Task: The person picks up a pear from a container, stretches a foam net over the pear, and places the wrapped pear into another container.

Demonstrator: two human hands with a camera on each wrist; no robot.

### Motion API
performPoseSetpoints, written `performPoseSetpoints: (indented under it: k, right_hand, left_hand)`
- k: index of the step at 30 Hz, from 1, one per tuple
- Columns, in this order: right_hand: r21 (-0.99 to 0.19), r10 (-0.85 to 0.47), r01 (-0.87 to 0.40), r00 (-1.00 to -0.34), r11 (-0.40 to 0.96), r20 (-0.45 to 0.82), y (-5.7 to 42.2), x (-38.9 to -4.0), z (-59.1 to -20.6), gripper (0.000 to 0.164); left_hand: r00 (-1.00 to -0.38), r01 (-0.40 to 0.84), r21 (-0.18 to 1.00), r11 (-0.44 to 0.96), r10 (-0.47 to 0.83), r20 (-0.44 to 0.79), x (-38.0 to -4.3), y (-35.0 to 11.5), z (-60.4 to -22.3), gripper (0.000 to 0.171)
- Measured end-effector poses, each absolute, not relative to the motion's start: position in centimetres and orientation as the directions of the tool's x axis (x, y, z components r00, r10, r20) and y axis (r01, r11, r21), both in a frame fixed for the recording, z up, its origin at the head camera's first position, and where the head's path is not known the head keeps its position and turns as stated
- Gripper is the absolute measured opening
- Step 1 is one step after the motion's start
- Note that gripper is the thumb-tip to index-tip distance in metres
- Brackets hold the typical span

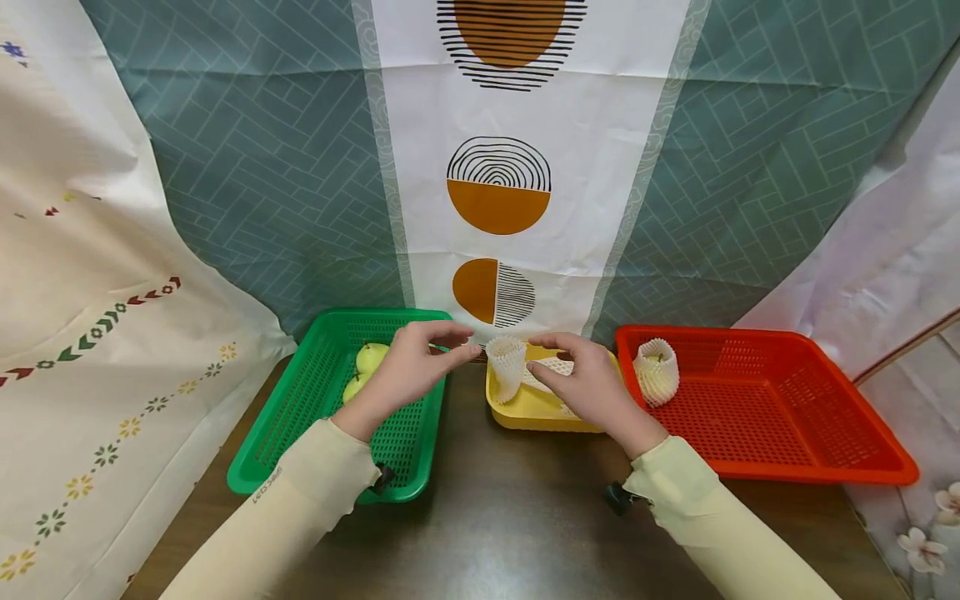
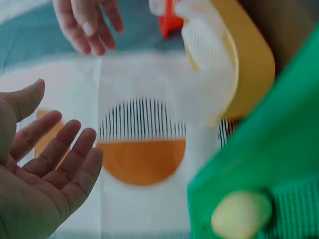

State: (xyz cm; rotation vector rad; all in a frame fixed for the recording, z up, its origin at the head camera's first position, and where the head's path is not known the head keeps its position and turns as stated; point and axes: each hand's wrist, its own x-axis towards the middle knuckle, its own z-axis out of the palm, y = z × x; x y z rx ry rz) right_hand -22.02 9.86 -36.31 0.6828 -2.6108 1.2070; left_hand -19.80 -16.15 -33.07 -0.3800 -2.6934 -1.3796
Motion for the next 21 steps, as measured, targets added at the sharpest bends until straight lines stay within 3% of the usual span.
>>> performPoseSetpoints:
  k: [14, 21]
  right_hand:
    - [-0.734, -0.408, -0.471, -0.867, 0.489, 0.285, 4.3, -23.6, -36.3, 0.041]
    - [-0.719, -0.477, -0.51, -0.834, 0.472, 0.277, 0.8, -23.8, -37.3, 0.051]
  left_hand:
    - [-0.986, 0.153, 0.762, 0.629, 0.04, 0.164, -19.6, -27.9, -33.7, 0.045]
    - [-0.99, 0.11, 0.725, 0.68, 0.012, 0.139, -19.6, -33.1, -35.2, 0.043]
